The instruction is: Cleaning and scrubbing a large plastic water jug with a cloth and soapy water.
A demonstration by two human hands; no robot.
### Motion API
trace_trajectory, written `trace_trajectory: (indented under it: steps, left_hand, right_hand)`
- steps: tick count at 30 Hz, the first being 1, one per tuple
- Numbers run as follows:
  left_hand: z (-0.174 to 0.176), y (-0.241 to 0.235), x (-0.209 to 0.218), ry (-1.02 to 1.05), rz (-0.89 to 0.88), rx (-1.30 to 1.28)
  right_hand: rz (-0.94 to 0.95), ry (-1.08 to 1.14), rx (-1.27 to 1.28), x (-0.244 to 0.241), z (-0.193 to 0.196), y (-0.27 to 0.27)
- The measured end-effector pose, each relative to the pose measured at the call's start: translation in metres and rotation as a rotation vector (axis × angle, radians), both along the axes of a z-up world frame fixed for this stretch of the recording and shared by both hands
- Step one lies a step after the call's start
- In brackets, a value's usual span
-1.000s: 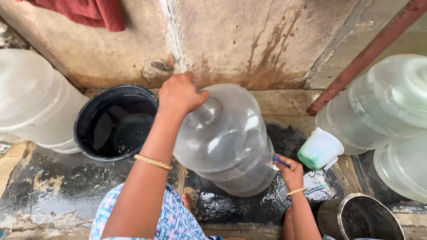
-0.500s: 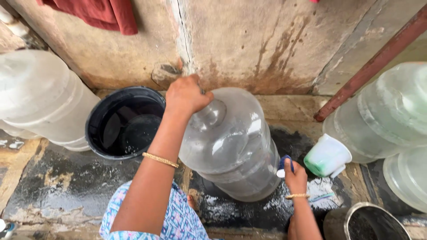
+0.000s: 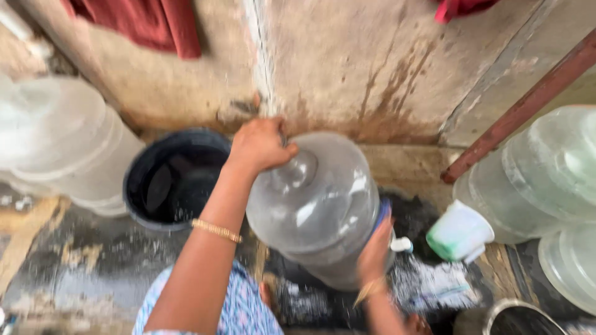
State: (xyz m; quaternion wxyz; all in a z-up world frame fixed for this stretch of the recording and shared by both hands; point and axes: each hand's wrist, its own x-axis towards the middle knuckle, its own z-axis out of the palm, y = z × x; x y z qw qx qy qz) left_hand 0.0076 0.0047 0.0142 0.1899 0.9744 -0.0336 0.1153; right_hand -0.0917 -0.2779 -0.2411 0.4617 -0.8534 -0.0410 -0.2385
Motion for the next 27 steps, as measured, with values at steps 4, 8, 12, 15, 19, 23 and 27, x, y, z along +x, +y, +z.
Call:
trace_trajectory:
  steps: [4, 8, 12, 15, 19, 23, 27]
  left_hand:
    - [0.009, -0.022, -0.003, 0.052, 0.148, 0.03]
    - [0.0, -0.04, 0.003, 0.069, 0.252, -0.031]
    - [-0.007, -0.038, 0.013, 0.01, 0.246, -0.04]
    - [0.002, -0.038, 0.009, 0.068, 0.197, -0.046]
    - [0.004, -0.05, 0.006, -0.104, 0.109, -0.163]
    - [0.003, -0.055, 0.005, 0.017, 0.179, -0.214]
    - [-0.004, -0.042, 0.015, -0.019, 0.122, -0.205]
  right_hand:
    - [0.112, 0.538, 0.934, 0.042, 0.074, -0.012]
    - [0.007, 0.025, 0.324, -0.025, 0.06, 0.053]
    - [0.061, -0.281, -0.265, -0.078, 0.04, 0.098]
    - [-0.084, -0.236, -0.097, -0.041, 0.067, 0.071]
    - [0.174, -0.021, 0.536, 0.031, 0.126, 0.025]
    - [0.005, -0.242, -0.097, -0.013, 0.13, 0.063]
    - [0.096, -0.509, -0.685, -0.056, -0.014, 0.062]
